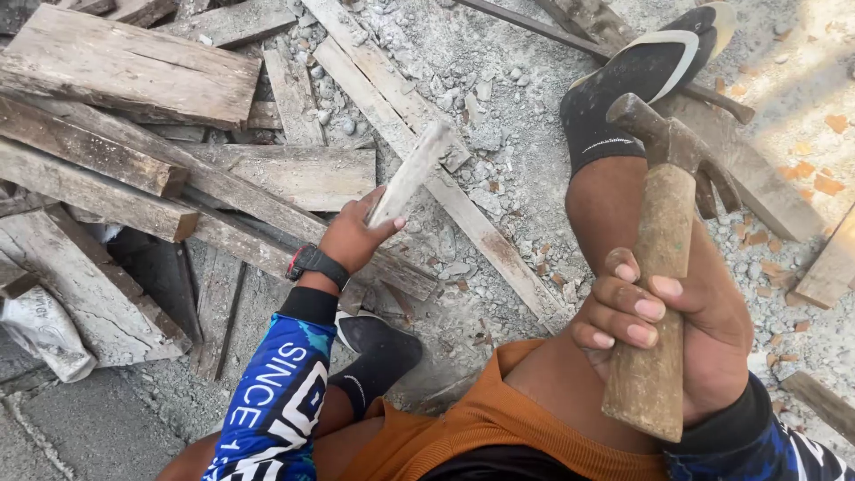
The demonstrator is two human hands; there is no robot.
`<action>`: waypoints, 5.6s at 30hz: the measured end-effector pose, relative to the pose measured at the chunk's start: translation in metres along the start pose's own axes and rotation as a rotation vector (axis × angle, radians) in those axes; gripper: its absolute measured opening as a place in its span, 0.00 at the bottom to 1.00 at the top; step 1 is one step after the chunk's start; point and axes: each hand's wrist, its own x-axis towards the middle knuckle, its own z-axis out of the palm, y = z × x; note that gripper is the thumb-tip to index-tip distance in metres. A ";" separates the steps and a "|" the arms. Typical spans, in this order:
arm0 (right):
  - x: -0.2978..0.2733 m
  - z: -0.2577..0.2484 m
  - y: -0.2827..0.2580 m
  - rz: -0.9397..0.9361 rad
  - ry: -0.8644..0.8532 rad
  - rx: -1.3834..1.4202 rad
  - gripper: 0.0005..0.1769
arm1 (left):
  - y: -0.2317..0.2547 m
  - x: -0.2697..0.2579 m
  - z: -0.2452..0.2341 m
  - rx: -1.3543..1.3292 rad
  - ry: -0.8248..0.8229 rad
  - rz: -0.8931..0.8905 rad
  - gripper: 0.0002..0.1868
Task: The person sits on the ground and uses a hammer to repeatedly strike and break a piece of wood into smaller fragments. The person picks up the wood, positions it, and strikes it multiple times to split it.
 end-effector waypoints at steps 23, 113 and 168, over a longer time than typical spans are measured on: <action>0.004 0.008 0.001 0.030 0.110 -0.079 0.09 | -0.025 -0.049 0.101 -1.470 0.627 -0.766 0.13; 0.084 -0.076 0.083 -0.415 0.409 -1.619 0.13 | 0.032 -0.055 0.000 -0.306 0.912 0.565 0.32; 0.191 -0.256 0.079 0.135 0.675 -2.053 0.22 | 0.022 -0.070 -0.029 -0.562 0.580 0.253 0.50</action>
